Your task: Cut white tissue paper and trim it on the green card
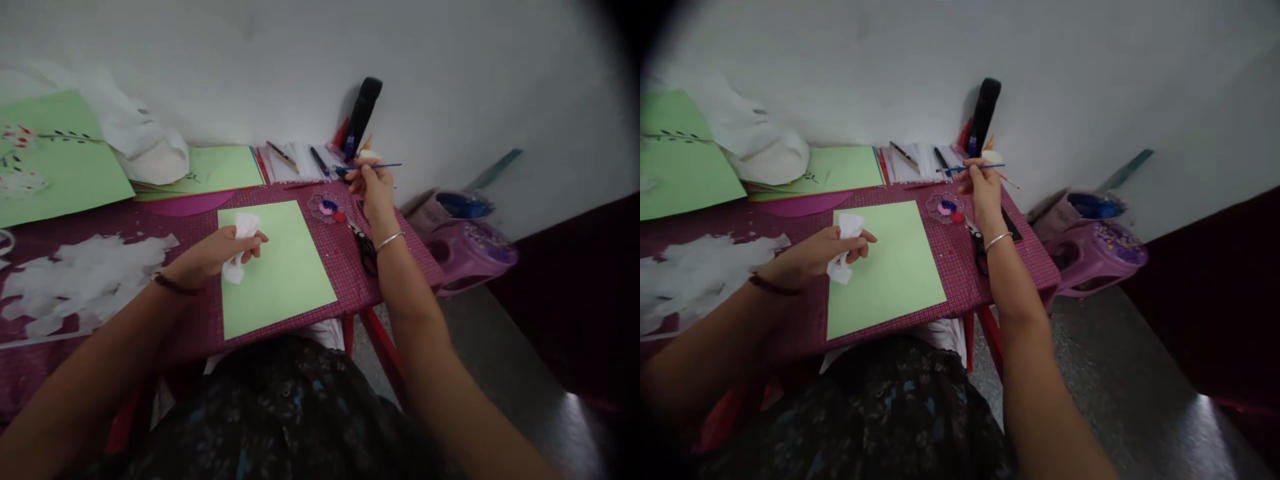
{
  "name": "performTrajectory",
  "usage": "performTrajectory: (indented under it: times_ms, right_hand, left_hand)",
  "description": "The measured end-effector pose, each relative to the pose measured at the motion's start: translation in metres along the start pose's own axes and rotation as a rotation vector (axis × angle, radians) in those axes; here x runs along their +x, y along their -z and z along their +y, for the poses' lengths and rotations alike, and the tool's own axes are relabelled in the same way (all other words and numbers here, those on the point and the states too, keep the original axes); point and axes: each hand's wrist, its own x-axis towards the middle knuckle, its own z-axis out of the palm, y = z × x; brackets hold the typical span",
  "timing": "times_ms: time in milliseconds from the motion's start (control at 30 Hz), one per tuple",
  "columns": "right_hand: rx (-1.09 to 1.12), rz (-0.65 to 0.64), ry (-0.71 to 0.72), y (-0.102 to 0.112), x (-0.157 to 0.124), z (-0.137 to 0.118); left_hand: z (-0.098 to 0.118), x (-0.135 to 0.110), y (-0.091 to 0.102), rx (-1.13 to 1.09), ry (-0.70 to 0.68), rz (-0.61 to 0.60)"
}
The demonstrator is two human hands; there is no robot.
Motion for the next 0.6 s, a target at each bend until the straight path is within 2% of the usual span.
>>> performTrajectory:
  times_ms: [33,100,200,333,467,600]
  right_hand:
    - [-0.088,0.006,-0.001,0.002,0.0,-0.001]
    - [-0.252,-0.08,-0.006,0.01,-0.004,-0.002]
    - [-0.414,-0.345,-0.02,0.027,-0.016,-0.005]
    - [-0.313,-0.503,-0.106,0.051,-0.039,-0.011]
    - [-0.242,-0.52,-0.149,0.063,-0.061,-0.009]
    - [-0.05,-0.363,-0.185,0.067,-0.072,0.0]
  left_hand:
    - [-0.006,0.001,-0.001,-0.038,0.029,-0.022]
    - [-0.016,0.0,-0.006,-0.096,0.107,-0.099]
    - [-0.025,0.0,-0.014,0.001,0.155,-0.128]
    - [-0.029,0.001,-0.021,0.13,0.076,-0.134]
    - [-0.027,-0.001,-0.023,0.127,0.073,-0.13]
    - [-0.026,-0.004,-0.024,0.138,0.08,-0.106]
